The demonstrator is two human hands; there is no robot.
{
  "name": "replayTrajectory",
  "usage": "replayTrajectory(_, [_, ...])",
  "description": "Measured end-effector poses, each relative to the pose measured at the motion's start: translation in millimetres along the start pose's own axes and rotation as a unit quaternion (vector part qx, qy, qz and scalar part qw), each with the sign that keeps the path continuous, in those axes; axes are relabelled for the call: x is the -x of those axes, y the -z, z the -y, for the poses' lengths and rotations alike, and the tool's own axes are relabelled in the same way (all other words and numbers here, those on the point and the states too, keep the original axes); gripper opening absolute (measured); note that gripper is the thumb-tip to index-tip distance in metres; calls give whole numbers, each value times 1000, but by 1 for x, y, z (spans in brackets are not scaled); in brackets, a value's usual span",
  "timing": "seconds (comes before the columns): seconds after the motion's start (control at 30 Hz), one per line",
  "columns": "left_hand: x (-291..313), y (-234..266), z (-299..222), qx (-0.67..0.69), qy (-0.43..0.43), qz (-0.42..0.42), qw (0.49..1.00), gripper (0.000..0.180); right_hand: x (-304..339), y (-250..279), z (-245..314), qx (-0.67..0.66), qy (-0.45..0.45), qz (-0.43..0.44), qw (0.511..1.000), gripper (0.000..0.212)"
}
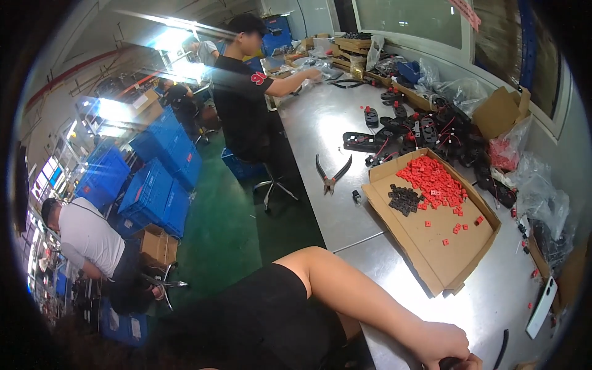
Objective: Assemble small electronic cooling fan components at a factory workbench using pliers.
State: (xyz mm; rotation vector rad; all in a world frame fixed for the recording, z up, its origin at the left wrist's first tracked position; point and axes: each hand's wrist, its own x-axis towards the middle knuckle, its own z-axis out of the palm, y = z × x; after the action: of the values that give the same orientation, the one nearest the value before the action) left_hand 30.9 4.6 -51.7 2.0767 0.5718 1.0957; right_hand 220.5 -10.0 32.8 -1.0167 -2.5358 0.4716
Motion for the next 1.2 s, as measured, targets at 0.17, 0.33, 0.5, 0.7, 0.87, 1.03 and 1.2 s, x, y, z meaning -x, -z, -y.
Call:
replayTrajectory(0.17, [3,-8,31,-118,48,-28,991,53,-11,-4,-26,-5,29,6,1000,25])
replayTrajectory(0.33, [0,-5,28,-84,84,-33,992,50,-26,0,-46,-6,78,17,997,28])
replayTrajectory(0.5, [-2,-7,24,-86,82,-33,992,51,-36,-3,-58,-5,125,29,992,32])
replayTrajectory(0.7, [5,-1,28,-117,70,-43,990,49,-49,-11,-65,-11,183,46,982,37])
replayTrajectory(0.87, [7,3,21,-127,120,-33,984,51,-54,-23,-76,-20,222,67,973,41])
replayTrajectory(1.03, [-12,8,-20,-26,115,74,990,51,37,24,-49,-17,17,80,996,46])
replayTrajectory(1.2, [32,52,-27,-175,165,41,970,50,-26,2,-15,-74,4,134,988,60])
